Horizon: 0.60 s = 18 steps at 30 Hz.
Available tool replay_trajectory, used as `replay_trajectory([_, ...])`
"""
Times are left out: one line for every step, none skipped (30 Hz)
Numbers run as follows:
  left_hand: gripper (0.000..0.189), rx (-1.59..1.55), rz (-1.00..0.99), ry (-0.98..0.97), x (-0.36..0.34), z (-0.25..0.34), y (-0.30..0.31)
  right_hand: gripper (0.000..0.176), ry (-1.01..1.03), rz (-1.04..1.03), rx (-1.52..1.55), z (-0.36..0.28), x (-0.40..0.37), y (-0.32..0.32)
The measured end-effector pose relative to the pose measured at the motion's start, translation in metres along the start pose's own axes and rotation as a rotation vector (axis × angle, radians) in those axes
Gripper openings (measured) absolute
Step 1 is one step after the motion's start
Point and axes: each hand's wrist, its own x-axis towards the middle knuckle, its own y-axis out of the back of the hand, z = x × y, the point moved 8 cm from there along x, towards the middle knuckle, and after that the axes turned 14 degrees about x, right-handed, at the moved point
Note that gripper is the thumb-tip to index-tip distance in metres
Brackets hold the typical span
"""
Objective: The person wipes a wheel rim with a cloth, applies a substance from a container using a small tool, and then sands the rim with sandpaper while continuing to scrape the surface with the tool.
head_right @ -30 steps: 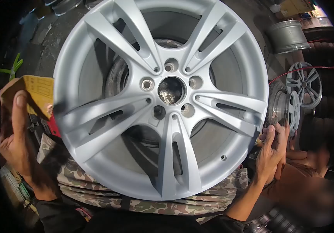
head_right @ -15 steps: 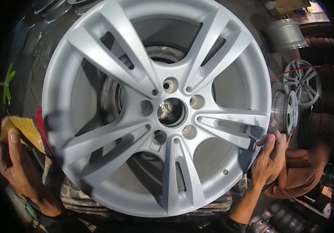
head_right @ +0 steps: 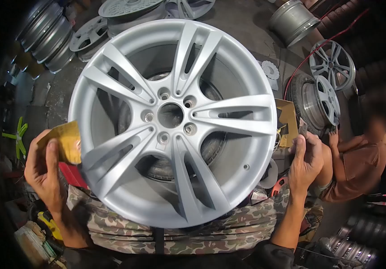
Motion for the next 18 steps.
replay_trajectory([0.022, -0.019, 0.001, -0.020, -0.001, 0.007, -0.002, 0.015, 0.003, 0.010, 0.010, -0.001, -0.001, 0.005])
replay_trajectory([0.022, -0.057, -0.004, -0.055, -0.002, 0.012, -0.003, 0.015, 0.003, 0.007, -0.021, -0.002, -0.003, 0.009])
replay_trajectory([0.022, -0.052, -0.007, -0.069, -0.004, 0.016, -0.007, 0.016, 0.001, 0.006, -0.054, -0.002, -0.004, 0.014])
replay_trajectory([0.021, -0.068, -0.001, -0.079, -0.008, 0.023, -0.009, 0.017, 0.004, 0.009, -0.066, 0.000, -0.007, 0.025])
replay_trajectory([0.021, -0.085, 0.002, -0.091, -0.009, 0.028, -0.013, 0.017, 0.001, 0.025, -0.059, -0.002, -0.011, 0.033])
replay_trajectory([0.021, -0.039, -0.005, -0.126, -0.009, 0.034, -0.017, 0.018, 0.009, 0.028, -0.068, -0.005, -0.015, 0.039])
replay_trajectory([0.021, -0.037, 0.015, -0.209, -0.009, 0.039, -0.024, 0.019, 0.017, 0.031, -0.077, -0.008, -0.019, 0.044])
replay_trajectory([0.021, -0.078, -0.019, -0.160, -0.008, 0.040, -0.032, 0.020, 0.056, 0.048, -0.062, -0.013, -0.023, 0.049])
replay_trajectory([0.020, -0.117, -0.052, -0.110, -0.008, 0.042, -0.040, 0.020, 0.052, 0.060, -0.051, -0.016, -0.029, 0.054])
replay_trajectory([0.020, -0.221, -0.046, -0.142, -0.007, 0.044, -0.049, 0.020, 0.064, 0.083, -0.074, -0.021, -0.035, 0.060])
replay_trajectory([0.019, -0.239, -0.064, -0.133, -0.008, 0.045, -0.056, 0.020, 0.075, 0.105, -0.097, -0.024, -0.041, 0.065])
replay_trajectory([0.019, -0.225, -0.099, -0.168, -0.009, 0.050, -0.062, 0.021, 0.049, 0.128, -0.055, -0.019, -0.048, 0.070])
replay_trajectory([0.019, -0.212, -0.138, -0.200, -0.012, 0.057, -0.068, 0.021, 0.043, 0.137, -0.044, -0.014, -0.057, 0.074])
replay_trajectory([0.019, -0.204, -0.163, -0.227, -0.019, 0.068, -0.072, 0.022, -0.002, 0.169, -0.041, -0.007, -0.067, 0.080])
replay_trajectory([0.018, -0.216, -0.209, -0.269, -0.025, 0.081, -0.078, 0.023, -0.052, 0.203, -0.042, 0.002, -0.078, 0.085])
replay_trajectory([0.018, -0.141, -0.209, -0.341, -0.028, 0.089, -0.078, 0.023, -0.077, 0.227, -0.013, 0.009, -0.088, 0.086])
replay_trajectory([0.017, -0.074, -0.223, -0.404, -0.035, 0.096, -0.081, 0.023, -0.135, 0.219, -0.054, 0.012, -0.101, 0.087])
replay_trajectory([0.017, -0.110, -0.237, -0.364, -0.037, 0.095, -0.086, 0.023, -0.158, 0.213, -0.067, 0.013, -0.109, 0.084])
